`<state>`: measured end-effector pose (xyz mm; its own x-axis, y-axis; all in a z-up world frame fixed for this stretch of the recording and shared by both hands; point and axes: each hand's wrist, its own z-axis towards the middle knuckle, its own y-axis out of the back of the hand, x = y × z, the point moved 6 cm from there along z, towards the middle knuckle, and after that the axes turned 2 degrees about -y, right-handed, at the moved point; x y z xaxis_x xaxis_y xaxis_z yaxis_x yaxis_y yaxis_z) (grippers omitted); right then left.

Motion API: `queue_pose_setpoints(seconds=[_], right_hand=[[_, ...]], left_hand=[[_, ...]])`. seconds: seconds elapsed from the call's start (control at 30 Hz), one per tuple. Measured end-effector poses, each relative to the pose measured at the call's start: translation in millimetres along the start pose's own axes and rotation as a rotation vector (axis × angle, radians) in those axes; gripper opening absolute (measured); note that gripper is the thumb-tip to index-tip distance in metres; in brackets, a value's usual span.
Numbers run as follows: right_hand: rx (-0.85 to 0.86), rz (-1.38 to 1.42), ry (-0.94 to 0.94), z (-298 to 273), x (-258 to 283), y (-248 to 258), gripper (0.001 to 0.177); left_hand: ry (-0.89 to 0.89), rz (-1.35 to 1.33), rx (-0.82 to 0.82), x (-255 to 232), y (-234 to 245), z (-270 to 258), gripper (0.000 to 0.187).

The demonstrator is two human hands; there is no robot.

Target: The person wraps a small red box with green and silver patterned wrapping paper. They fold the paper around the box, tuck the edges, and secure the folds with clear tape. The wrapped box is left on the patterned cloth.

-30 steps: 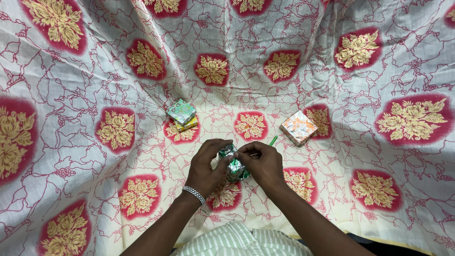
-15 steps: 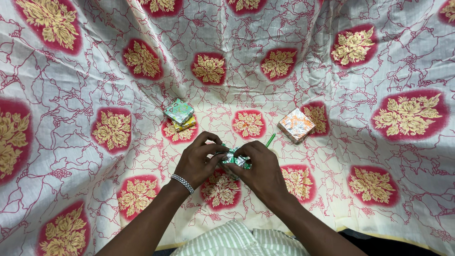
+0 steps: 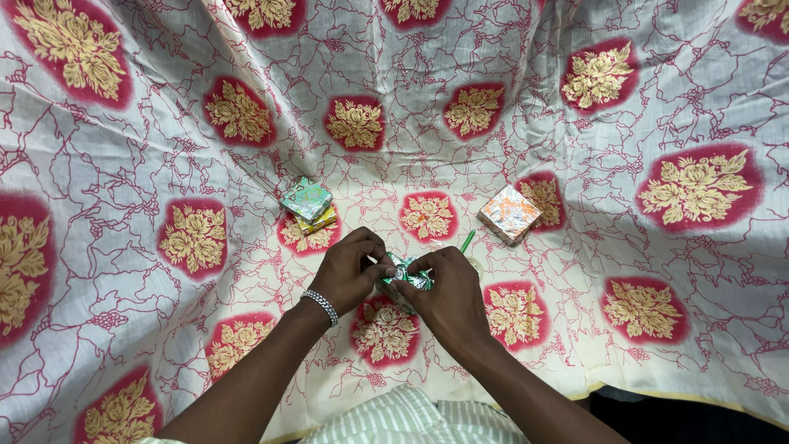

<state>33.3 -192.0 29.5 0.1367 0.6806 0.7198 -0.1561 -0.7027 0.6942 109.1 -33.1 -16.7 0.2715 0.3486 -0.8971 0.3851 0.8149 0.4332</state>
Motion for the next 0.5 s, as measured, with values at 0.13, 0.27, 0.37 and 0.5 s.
queue_pose_setpoints(seconds=[0.13,0.27,0.37,0.5], right_hand=[[-0.027,-0.026,0.000,3,-4,-9,0.021],[-0.053,0.140,-0.206,6,-21,-18,0.021],[-0.002,0.236,-0.363,7,-31,-25,0.021],[-0.014,0.233,-0.335,7,-27,-21,0.020]], left_hand=[[0.012,0.043,-0.035,-5,1,-4,0.013],[-0.012,0.108,-0.031,-15,4,-9,0.016],[-0.066,0.056,-0.032,-23,8,-15,0.024],[-0.295,0.163,-0.004,-31,11,-14,0.021]])
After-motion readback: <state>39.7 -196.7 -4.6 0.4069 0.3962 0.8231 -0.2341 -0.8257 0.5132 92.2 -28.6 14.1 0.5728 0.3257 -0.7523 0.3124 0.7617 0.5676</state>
